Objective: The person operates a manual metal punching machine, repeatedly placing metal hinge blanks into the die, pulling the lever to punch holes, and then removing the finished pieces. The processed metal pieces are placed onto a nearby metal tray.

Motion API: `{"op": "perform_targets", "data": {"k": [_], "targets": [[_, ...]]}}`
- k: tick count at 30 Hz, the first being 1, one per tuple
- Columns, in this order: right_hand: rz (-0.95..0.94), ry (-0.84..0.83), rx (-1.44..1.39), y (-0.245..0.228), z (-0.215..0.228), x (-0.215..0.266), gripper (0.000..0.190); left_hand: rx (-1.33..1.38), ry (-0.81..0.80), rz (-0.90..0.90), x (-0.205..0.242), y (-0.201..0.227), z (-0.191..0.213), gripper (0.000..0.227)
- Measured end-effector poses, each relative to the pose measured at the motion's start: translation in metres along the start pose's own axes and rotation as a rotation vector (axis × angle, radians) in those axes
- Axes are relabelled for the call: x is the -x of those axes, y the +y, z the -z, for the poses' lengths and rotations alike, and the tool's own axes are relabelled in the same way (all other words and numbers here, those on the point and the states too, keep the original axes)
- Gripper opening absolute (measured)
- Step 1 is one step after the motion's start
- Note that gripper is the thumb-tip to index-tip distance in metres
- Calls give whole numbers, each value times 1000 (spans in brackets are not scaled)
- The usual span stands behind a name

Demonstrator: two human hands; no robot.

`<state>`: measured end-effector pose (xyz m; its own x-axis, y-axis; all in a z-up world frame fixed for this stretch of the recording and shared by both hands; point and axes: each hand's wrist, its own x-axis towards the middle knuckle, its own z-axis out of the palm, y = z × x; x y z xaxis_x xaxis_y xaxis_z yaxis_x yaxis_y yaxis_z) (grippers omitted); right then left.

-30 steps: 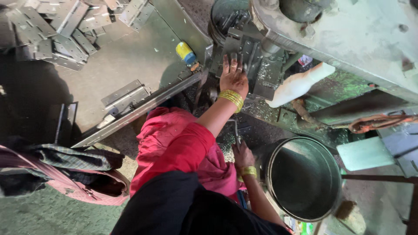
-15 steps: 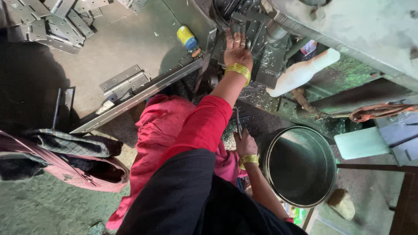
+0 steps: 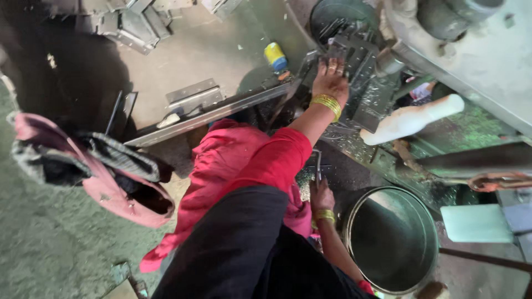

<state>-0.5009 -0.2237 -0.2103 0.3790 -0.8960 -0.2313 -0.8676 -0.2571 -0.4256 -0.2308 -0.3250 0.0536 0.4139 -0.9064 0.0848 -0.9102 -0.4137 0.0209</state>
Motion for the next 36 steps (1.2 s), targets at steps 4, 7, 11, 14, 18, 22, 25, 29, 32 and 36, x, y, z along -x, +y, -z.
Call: {"op": "perform_targets", "data": {"k": [4,7,11,14,18,22,25,29,32,36], "targets": [[31,0,-45,-7,25,0,59,225,274,-2,92,-68,12,46],[309,430,-54,-30,82,22,84,36,285,251,161,-172,8,61],[563,756,-255,-79,169,41,46,-108,-148,528,201,-304,-10,75],[626,793,-276,-116,208,51,39,188,-93,526,198,-343,-18,79],[503,745,-353,-139,224,65,39,223,61,642,175,-331,-16,78],[468,663,-248,-142,218,74,34,161,-51,676,160,-321,-15,87],[373,633,-196,-142,214,73,32,223,-43,673,167,-319,-22,72],[331,571,-152,-143,218,60,38,265,147,472,157,-308,-29,52],[337,532,-106,-137,215,65,38,151,366,356,168,-298,-41,50],[219,438,-119,-140,217,66,41,76,454,323,135,-264,-18,40]]}}
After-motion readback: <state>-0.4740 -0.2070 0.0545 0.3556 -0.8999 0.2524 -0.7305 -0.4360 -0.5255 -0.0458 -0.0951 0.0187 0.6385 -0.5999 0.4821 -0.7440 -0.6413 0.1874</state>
